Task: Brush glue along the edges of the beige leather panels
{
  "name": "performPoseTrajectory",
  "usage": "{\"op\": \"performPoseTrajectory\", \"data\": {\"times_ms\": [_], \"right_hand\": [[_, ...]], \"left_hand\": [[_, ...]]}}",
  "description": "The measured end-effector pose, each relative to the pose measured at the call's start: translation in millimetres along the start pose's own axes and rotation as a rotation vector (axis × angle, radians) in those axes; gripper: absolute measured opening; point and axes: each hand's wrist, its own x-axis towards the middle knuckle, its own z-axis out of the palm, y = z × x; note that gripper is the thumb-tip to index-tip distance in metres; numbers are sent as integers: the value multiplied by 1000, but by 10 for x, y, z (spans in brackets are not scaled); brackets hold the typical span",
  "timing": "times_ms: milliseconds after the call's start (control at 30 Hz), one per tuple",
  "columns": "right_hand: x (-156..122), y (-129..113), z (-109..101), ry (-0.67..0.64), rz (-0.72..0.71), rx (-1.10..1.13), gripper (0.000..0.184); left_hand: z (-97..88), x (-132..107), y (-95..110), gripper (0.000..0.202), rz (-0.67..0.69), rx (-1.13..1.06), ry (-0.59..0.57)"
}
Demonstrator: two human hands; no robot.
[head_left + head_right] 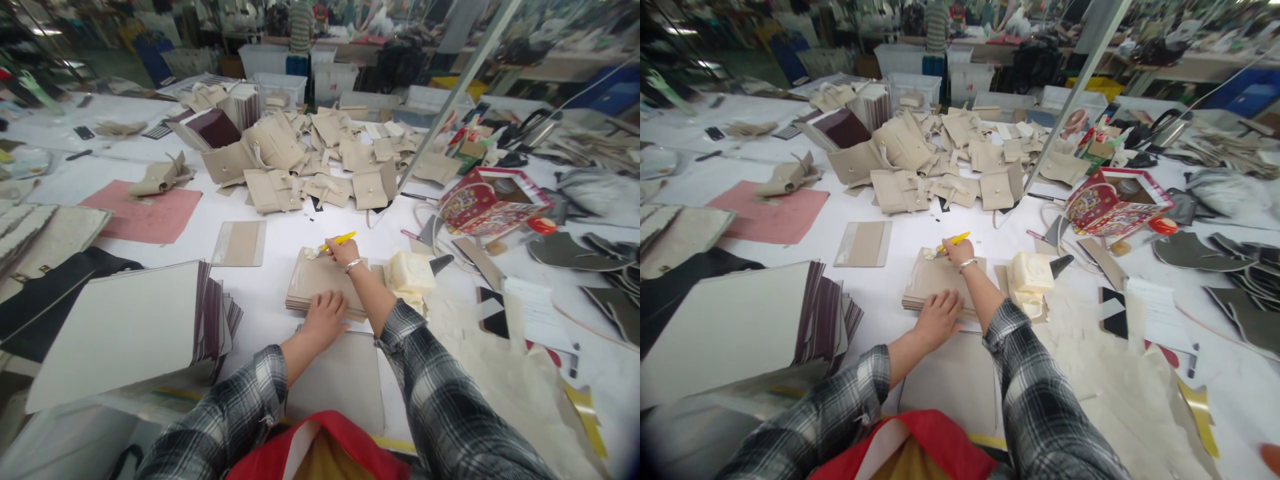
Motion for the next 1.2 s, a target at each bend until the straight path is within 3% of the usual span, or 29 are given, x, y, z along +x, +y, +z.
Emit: {"op": "performPoseTrajectory", "data": {"times_ms": [233, 333, 500, 600, 667, 733, 800, 900, 1000, 1067, 1133, 1200], "right_hand": [[-375, 445, -981, 206, 26, -153, 34], [-583, 483, -1251, 239, -48, -227, 38], [-1054, 497, -1176, 61, -323, -350, 23], [-1504, 640, -1072, -98, -572, -609, 21], [-1853, 749, -1065, -120, -726, -747, 23], [-2190, 817, -1112, -86, -757, -736, 24], [-2469, 831, -1191, -13, -668, -624, 24], [-2718, 798, -1286, 205, -399, -334, 29], [-2776, 799, -1262, 359, -191, -50, 34], [-2760, 839, -1165, 364, -102, 53, 32], [-2745, 896, -1032, 327, -28, 54, 29], [-2754, 954, -909, 273, 16, -8, 27]], "left_hand": [[-24, 108, -95, 44, -50, 1, 1], [-88, 184, -134, 41, -38, 6, -30], [-179, 261, -157, 39, -1, 10, -68], [-194, 258, -144, 35, 18, 36, -70], [-200, 249, -130, 33, 32, 57, -66], [-215, 239, -111, 30, 48, 74, -73], [-242, 221, -88, 25, 78, 76, -91], [-320, 136, -37, 16, 124, 50, -72], [-466, -58, 60, 20, 81, -60, 126], [-596, -241, 168, 17, -42, -226, 334], [-719, -435, 310, 16, -258, -480, 497], [-792, -610, 468, 20, -495, -794, 536]]}}
